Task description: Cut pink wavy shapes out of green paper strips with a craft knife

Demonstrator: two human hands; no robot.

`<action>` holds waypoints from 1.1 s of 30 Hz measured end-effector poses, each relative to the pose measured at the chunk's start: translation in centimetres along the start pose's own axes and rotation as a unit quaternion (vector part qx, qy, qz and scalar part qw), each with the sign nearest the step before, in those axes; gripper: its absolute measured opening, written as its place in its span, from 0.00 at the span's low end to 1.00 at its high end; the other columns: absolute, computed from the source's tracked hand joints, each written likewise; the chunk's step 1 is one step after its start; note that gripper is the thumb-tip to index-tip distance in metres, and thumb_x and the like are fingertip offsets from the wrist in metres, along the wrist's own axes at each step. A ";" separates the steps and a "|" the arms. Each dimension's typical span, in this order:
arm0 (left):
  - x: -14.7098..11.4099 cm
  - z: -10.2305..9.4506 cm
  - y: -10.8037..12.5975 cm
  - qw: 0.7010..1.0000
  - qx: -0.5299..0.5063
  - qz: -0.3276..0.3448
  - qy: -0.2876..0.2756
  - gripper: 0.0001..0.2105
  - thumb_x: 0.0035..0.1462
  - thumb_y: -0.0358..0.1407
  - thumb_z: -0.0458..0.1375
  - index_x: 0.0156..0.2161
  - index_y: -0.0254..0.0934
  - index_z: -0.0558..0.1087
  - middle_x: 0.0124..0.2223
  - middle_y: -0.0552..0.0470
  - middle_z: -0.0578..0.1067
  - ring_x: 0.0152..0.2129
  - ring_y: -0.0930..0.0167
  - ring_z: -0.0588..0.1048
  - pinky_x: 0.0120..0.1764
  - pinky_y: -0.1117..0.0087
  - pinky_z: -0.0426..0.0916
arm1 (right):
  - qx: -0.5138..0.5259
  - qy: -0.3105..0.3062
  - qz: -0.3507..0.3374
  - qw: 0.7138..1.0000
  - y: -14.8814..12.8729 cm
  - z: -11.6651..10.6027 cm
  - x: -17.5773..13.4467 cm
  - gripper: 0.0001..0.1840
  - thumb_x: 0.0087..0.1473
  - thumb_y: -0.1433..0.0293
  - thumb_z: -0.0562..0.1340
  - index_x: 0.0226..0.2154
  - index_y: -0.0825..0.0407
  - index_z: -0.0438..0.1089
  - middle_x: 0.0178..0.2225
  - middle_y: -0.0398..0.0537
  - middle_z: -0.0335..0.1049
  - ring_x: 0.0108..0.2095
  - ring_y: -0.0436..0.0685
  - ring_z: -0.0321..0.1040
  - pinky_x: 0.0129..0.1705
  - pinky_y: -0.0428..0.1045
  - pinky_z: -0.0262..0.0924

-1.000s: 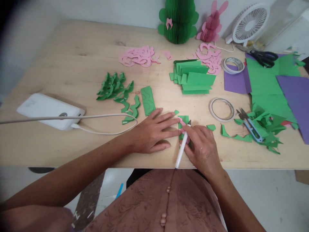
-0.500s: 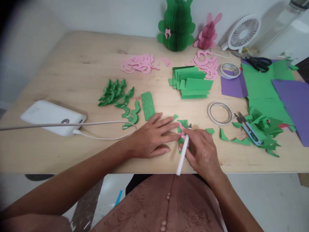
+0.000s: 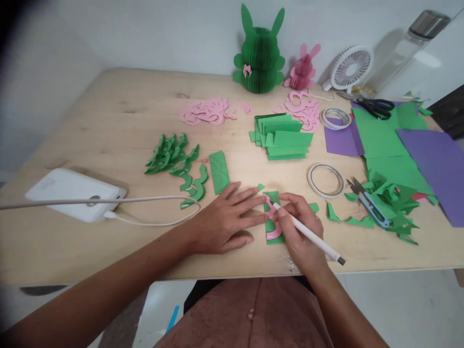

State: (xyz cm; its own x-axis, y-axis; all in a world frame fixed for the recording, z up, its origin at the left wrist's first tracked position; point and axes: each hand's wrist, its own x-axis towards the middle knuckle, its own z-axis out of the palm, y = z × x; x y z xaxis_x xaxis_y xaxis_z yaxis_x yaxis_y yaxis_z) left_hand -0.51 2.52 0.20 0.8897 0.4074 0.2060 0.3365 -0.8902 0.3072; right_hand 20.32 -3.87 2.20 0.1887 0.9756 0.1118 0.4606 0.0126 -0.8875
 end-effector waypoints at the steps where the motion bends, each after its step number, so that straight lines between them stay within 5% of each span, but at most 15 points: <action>1: 0.0 0.0 0.0 1.000 0.000 0.000 -0.003 0.21 0.63 0.44 0.55 0.60 0.45 0.67 0.67 0.43 0.60 0.64 0.52 0.56 0.62 0.41 0.48 | 0.020 0.000 0.017 1.000 0.1 0.2 0.0 0.11 0.59 0.62 0.61 0.44 0.49 0.70 0.25 0.42 0.75 0.23 0.52 0.72 0.22 0.45 0.67; 6: 0.0 -0.2 0.0 1.000 0.002 -0.001 -0.006 0.22 0.63 0.45 0.55 0.61 0.45 0.66 0.67 0.44 0.61 0.64 0.52 0.57 0.62 0.41 0.48 | -0.003 0.013 0.020 1.000 0.1 0.6 -0.4 0.11 0.58 0.61 0.62 0.40 0.49 0.70 0.32 0.46 0.80 0.31 0.56 0.78 0.26 0.47 0.72; 13: 0.0 -0.1 0.0 1.000 0.007 -0.003 -0.007 0.24 0.63 0.44 0.56 0.63 0.45 0.64 0.67 0.44 0.60 0.64 0.53 0.57 0.63 0.42 0.48 | -0.216 0.005 -0.158 0.963 0.9 0.6 -0.5 0.11 0.61 0.65 0.58 0.46 0.48 0.70 0.39 0.48 0.79 0.37 0.58 0.77 0.38 0.52 0.71; 18: -0.1 -0.1 0.0 1.000 0.005 -0.001 -0.015 0.23 0.64 0.44 0.54 0.62 0.45 0.65 0.68 0.44 0.59 0.65 0.53 0.56 0.63 0.42 0.46 | -0.274 0.019 -0.222 0.936 1.3 0.8 -0.3 0.11 0.62 0.68 0.56 0.44 0.50 0.71 0.38 0.50 0.78 0.36 0.58 0.75 0.37 0.52 0.68; 33: -0.1 -0.2 0.1 1.000 0.007 -0.005 -0.025 0.23 0.64 0.45 0.54 0.62 0.45 0.65 0.68 0.42 0.58 0.66 0.54 0.55 0.63 0.42 0.45 | -0.273 0.029 -0.244 0.930 1.6 1.0 -0.4 0.11 0.62 0.69 0.57 0.45 0.53 0.70 0.38 0.51 0.78 0.37 0.58 0.75 0.38 0.52 0.67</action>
State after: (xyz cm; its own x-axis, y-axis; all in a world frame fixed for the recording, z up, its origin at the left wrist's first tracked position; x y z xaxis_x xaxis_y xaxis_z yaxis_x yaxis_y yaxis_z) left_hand -0.63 2.45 0.34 0.9005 0.4061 0.1557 0.3499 -0.8890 0.2952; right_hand 20.11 -3.97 0.26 -0.1199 0.8688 0.4804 0.8727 0.3229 -0.3663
